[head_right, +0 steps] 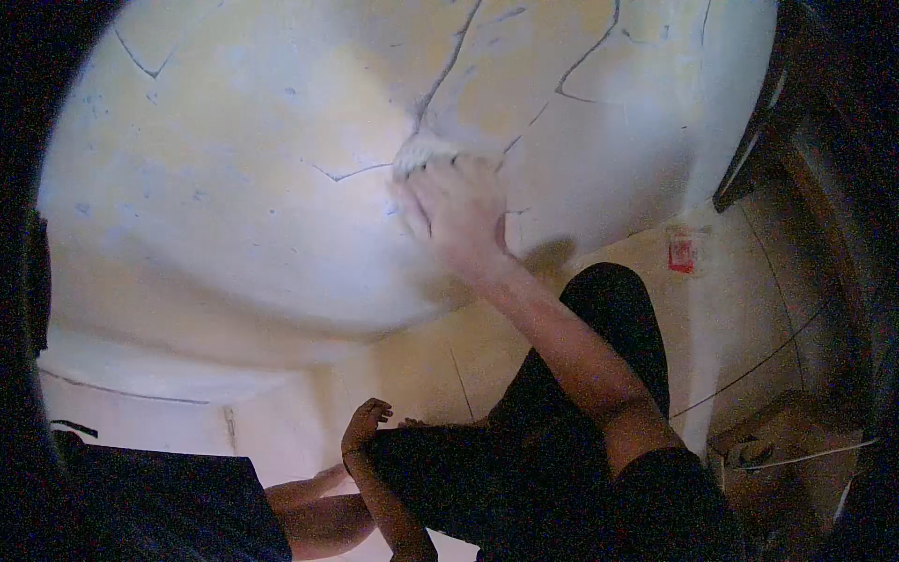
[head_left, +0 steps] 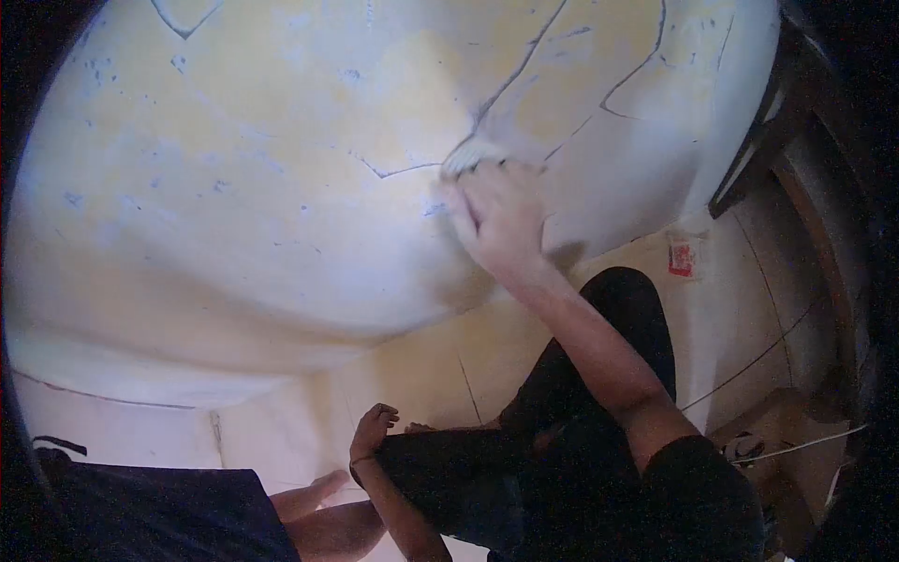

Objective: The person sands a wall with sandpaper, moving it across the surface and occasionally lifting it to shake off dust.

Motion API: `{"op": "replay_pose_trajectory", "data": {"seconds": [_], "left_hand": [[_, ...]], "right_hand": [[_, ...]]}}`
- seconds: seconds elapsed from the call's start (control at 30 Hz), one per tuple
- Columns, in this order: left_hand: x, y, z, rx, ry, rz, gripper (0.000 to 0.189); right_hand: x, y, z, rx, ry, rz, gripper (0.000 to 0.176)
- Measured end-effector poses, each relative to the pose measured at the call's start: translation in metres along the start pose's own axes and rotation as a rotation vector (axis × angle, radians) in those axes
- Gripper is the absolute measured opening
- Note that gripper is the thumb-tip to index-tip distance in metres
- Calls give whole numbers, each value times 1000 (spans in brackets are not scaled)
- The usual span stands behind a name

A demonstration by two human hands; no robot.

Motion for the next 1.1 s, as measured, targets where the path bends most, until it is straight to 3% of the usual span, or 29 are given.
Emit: {"op": "replay_pose_trajectory", "data": {"seconds": [0.1,0.2,0.3,0.4,0.5,0.6,0.7,0.9,1.0,1.1], "left_hand": [[8,0,3,-55,-21,16,28],[7,-3,-4,4,-9,14,28],[6,-13,-2,46,4,16,29],[8,-15,0,21,-11,-2,29],[9,-9,0,-6,-23,-6,29],[6,-2,-5,11,-3,43,29],[1,-5,-2,12,18,61,29],[8,-5,2,-4,-21,1,29],[14,-12,-3,3,-43,35,29],[2,-11,0,17,7,-28,27]], "right_hand": [[-31,-10,24,-3,-218,-34,18],[-23,-8,3,154,-142,-55,18],[22,2,-30,90,124,47,17],[-3,0,7,0,-34,-76,15],[-39,-10,28,61,-210,-52,15],[-25,-10,5,220,-114,-66,15],[20,-9,-23,39,88,-59,16],[-33,-14,21,79,-161,-83,16],[-19,-9,-5,163,-68,-84,16],[24,-6,-24,-9,102,-44,18]]}}
Point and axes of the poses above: each hand's wrist, its own x-axis towards the middle knuckle, its own z-axis out of the palm, y = z × x, the point moved 10 cm from there along x, towards the middle knuckle, and after that the axes turned 5 degrees about z, right-handed, at the moved point
